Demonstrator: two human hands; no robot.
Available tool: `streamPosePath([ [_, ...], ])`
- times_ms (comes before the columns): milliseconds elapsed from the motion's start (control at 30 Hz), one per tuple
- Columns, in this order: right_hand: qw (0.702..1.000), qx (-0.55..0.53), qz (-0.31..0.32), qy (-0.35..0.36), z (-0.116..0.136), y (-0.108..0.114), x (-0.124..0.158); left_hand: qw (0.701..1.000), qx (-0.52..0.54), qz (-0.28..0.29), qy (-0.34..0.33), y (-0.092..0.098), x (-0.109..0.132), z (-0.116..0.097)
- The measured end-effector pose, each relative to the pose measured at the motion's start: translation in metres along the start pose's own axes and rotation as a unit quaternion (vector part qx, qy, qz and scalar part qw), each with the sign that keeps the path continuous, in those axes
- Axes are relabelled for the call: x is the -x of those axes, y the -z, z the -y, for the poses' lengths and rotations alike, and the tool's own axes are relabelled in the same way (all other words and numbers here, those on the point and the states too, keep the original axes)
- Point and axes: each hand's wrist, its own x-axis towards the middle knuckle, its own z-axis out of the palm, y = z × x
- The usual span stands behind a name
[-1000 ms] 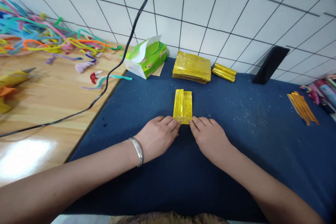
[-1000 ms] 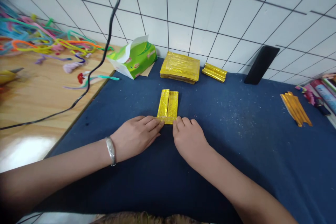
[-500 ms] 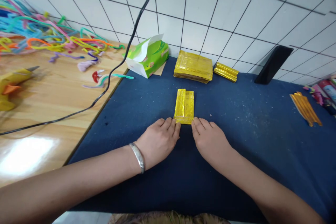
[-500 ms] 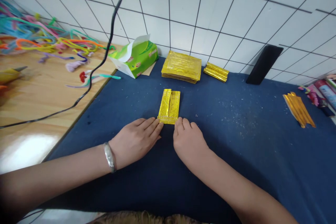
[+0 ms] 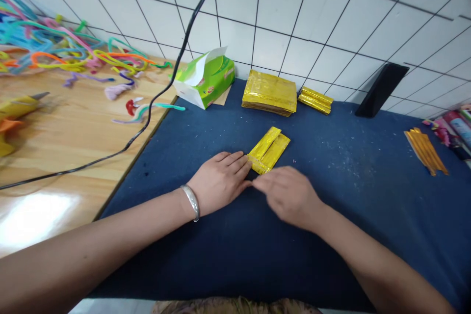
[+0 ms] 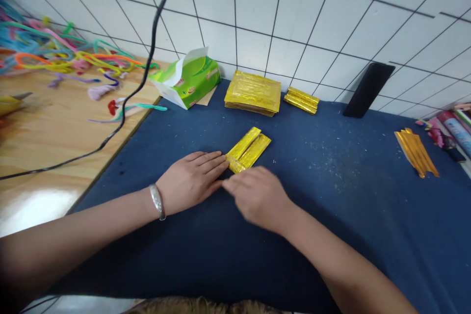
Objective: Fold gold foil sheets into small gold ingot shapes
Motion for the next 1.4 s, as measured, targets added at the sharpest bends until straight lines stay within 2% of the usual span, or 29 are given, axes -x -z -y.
streamPosePath([
  [33, 0.998, 0.02, -0.039, -0.045, -0.014, -0.001, 0.0, 1.0, 0.004, 0.006, -0.003, -0.001, 0.0, 0.0],
  [100, 0.985, 0.069, -0.068, -0.141, -0.043, -0.003, 0.001, 1.0, 0.013, 0.017, -0.011, -0.001, -0.001, 0.0],
  [167, 0.971, 0.094, -0.058, -0.213, -0.066, -0.006, 0.002, 0.999, 0.023, 0.025, -0.014, -0.001, -0.002, 0.001],
  [233, 0.958, 0.1, -0.049, -0.263, -0.076, -0.007, 0.003, 0.999, 0.028, 0.027, -0.009, 0.0, -0.003, 0.002],
  [333, 0.949, 0.087, -0.014, -0.304, -0.065, -0.003, 0.002, 0.999, 0.03, 0.021, 0.007, 0.001, -0.004, 0.005],
  [467, 0.939, 0.081, 0.048, -0.33, -0.031, 0.011, -0.003, 0.998, 0.023, 0.024, 0.051, 0.0, -0.006, 0.017],
  [533, 0.941, 0.052, 0.09, -0.323, -0.014, 0.02, -0.006, 0.996, 0.025, 0.031, 0.077, -0.001, -0.007, 0.026],
  [600, 0.946, -0.038, 0.128, -0.296, -0.001, 0.029, -0.009, 0.994, 0.038, 0.041, 0.098, -0.003, -0.008, 0.035],
  [667, 0.943, -0.172, 0.176, -0.223, 0.006, 0.034, -0.009, 0.991, 0.055, 0.054, 0.109, -0.005, -0.009, 0.041],
  [733, 0.943, -0.231, 0.196, -0.138, 0.005, 0.035, -0.008, 0.99, 0.064, 0.065, 0.107, -0.008, -0.009, 0.045],
  [800, 0.966, -0.167, 0.166, -0.106, -0.005, 0.03, -0.005, 0.99, 0.063, 0.073, 0.1, -0.01, -0.008, 0.047],
  [867, 0.985, -0.024, 0.112, -0.127, -0.018, 0.023, -0.001, 0.991, 0.059, 0.076, 0.094, -0.011, -0.008, 0.047],
  [967, 0.98, 0.126, 0.114, -0.101, -0.032, 0.013, 0.003, 0.992, 0.052, 0.077, 0.087, -0.011, -0.009, 0.048],
  [1133, 0.983, 0.138, 0.123, -0.011, -0.028, 0.003, 0.001, 0.994, 0.056, 0.096, 0.018, -0.008, -0.01, 0.047],
  [1267, 0.985, 0.135, 0.106, 0.003, -0.022, -0.005, -0.001, 0.991, 0.056, 0.118, -0.028, -0.006, -0.011, 0.043],
  [1400, 0.986, 0.149, 0.067, 0.014, -0.022, -0.008, -0.001, 0.991, 0.053, 0.116, -0.04, -0.008, -0.012, 0.039],
])
